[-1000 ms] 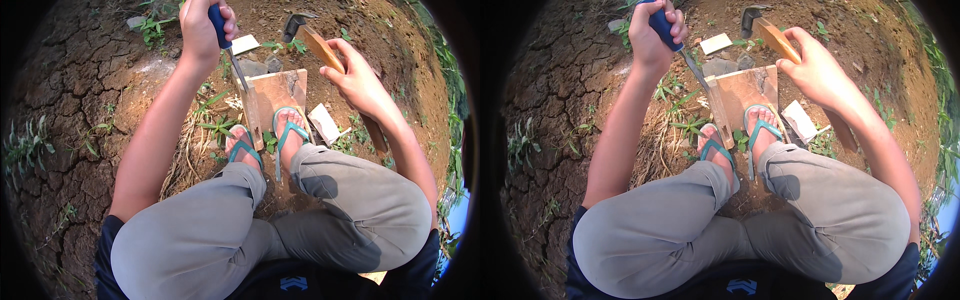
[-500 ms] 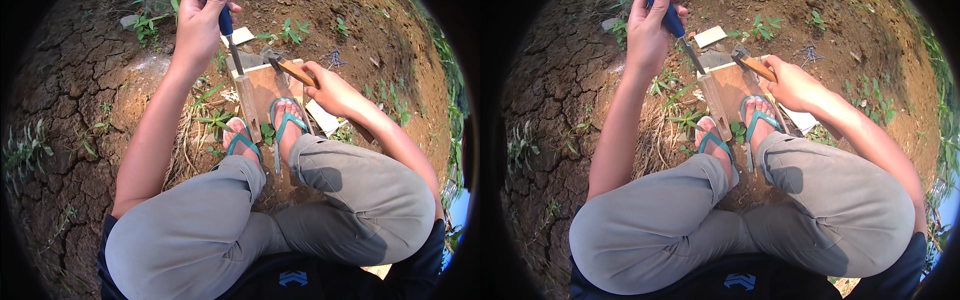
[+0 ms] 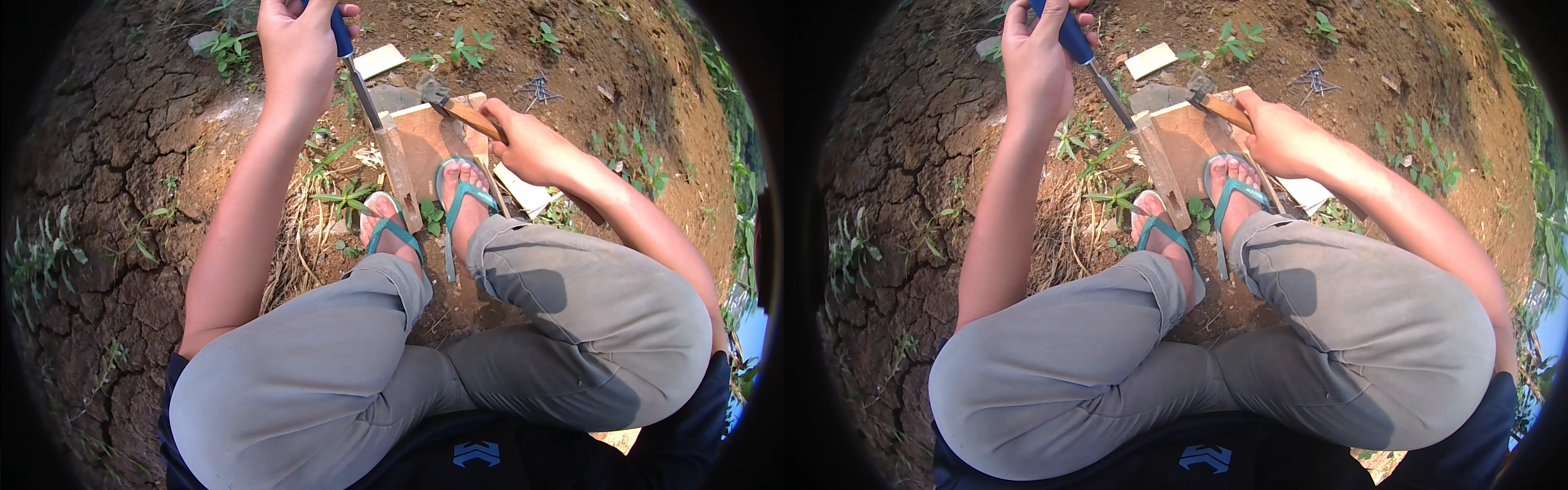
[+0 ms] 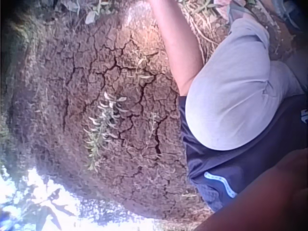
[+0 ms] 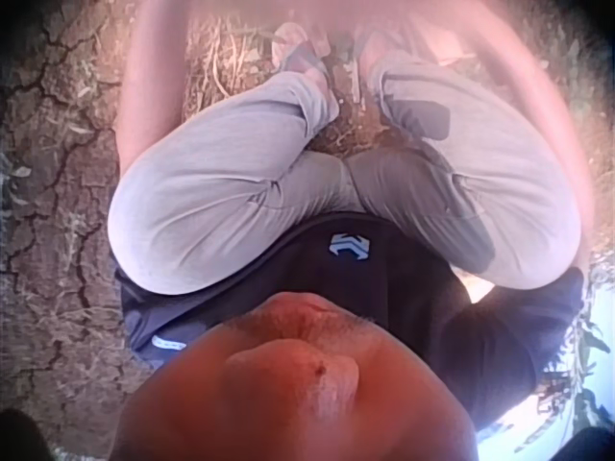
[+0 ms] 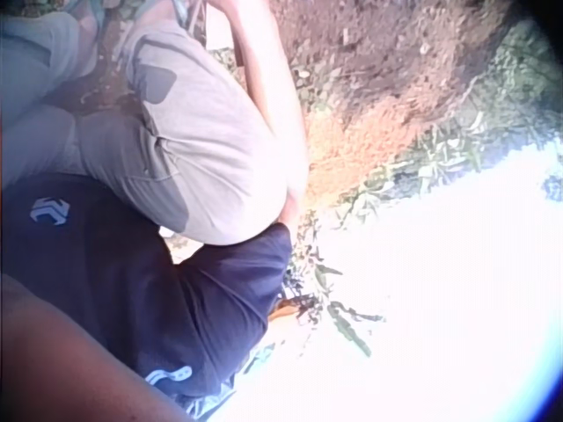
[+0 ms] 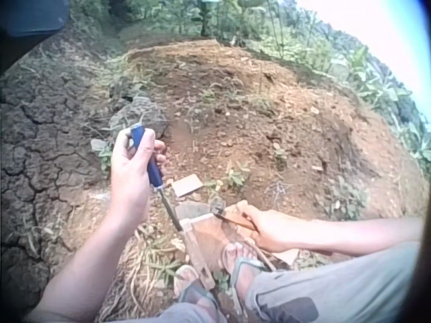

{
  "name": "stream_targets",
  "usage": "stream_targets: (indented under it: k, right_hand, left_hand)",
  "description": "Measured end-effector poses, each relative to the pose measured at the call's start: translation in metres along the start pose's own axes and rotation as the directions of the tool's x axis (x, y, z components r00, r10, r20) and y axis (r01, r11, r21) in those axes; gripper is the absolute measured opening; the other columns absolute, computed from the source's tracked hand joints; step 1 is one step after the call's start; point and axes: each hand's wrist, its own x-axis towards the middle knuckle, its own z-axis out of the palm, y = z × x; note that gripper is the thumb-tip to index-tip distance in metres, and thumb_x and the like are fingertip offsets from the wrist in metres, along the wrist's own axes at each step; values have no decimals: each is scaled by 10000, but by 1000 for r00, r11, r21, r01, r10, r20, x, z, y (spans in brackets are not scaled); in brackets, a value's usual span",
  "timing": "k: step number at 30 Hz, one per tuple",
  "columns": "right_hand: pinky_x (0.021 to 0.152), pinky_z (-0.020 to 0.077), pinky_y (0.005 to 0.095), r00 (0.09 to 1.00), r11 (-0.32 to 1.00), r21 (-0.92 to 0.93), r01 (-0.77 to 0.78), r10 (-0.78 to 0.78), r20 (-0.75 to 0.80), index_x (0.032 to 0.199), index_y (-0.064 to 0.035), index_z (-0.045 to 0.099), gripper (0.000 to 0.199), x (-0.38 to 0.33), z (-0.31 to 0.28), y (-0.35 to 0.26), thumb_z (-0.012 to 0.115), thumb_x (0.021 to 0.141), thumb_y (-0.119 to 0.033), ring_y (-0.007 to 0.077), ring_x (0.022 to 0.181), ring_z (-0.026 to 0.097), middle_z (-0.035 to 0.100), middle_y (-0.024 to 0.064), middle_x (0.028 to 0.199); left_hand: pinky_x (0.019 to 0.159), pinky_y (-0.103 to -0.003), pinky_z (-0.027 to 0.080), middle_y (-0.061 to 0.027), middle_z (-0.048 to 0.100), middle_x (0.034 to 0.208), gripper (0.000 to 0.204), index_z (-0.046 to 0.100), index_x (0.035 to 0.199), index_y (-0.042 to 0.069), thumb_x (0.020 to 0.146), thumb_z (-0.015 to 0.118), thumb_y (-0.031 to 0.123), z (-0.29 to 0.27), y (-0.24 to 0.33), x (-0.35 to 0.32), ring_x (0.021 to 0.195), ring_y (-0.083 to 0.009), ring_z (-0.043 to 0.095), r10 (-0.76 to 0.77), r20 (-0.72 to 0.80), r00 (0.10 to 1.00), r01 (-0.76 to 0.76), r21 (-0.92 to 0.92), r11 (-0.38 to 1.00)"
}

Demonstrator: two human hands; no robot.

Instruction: The person uses a hammer and a chisel to carve out segments from a piece of wood held between their feet.

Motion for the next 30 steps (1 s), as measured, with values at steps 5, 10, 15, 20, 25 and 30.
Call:
stream_targets:
  k: [5,10,15,20,25,30]
  right_hand:
    - [987,495,510,1000,1000,1,-10,10,8,1356,-5,448,445,0,0,0,613,949,-78,469,1171,626,648,314,1212]
    - [985,497,509,1000,1000,14,-5,5,12,1364,-7,445,459,0,1,3,616,943,-72,467,1159,634,653,311,1203]
    - [988,493,510,1000,1000,-4,-5,5,6,1368,-11,443,464,5,6,11,617,943,-71,465,1164,631,654,313,1197]
    - [982,490,509,998,999,19,-47,46,32,1373,-12,431,462,1,1,1,607,951,-80,465,1167,629,653,317,1194]
    - [988,485,510,998,999,1,-44,44,43,1376,-10,427,462,5,3,9,602,955,-87,467,1169,626,651,316,1207]
    - [1009,473,505,999,999,18,-36,35,25,1385,-15,424,465,5,3,9,594,958,-86,464,1207,605,633,311,1253]
  left_hand:
    - [541,-248,507,-3,650,875,191,540,1081,133,1041,638,292,-7,-11,5,695,-87,625,37,11,999,-36,-48,998]
    - [545,-250,511,-4,644,869,208,533,1091,133,1036,646,299,-6,-9,4,696,-84,621,18,26,1000,-17,-15,1000]
    - [536,-256,510,2,614,818,236,515,1080,137,1025,660,315,1,-16,11,644,-88,600,-24,108,994,20,35,999]
    - [489,-259,477,17,542,729,235,470,1048,147,1034,631,319,-1,-31,26,565,-90,549,-44,134,990,33,84,996]
    - [428,-251,415,28,487,698,232,439,1090,157,1046,596,322,2,-43,31,509,-85,486,-32,30,999,27,160,987]
    - [407,-238,357,32,458,681,208,434,1093,165,1050,587,299,5,-52,32,485,-73,435,-20,51,998,17,66,998]
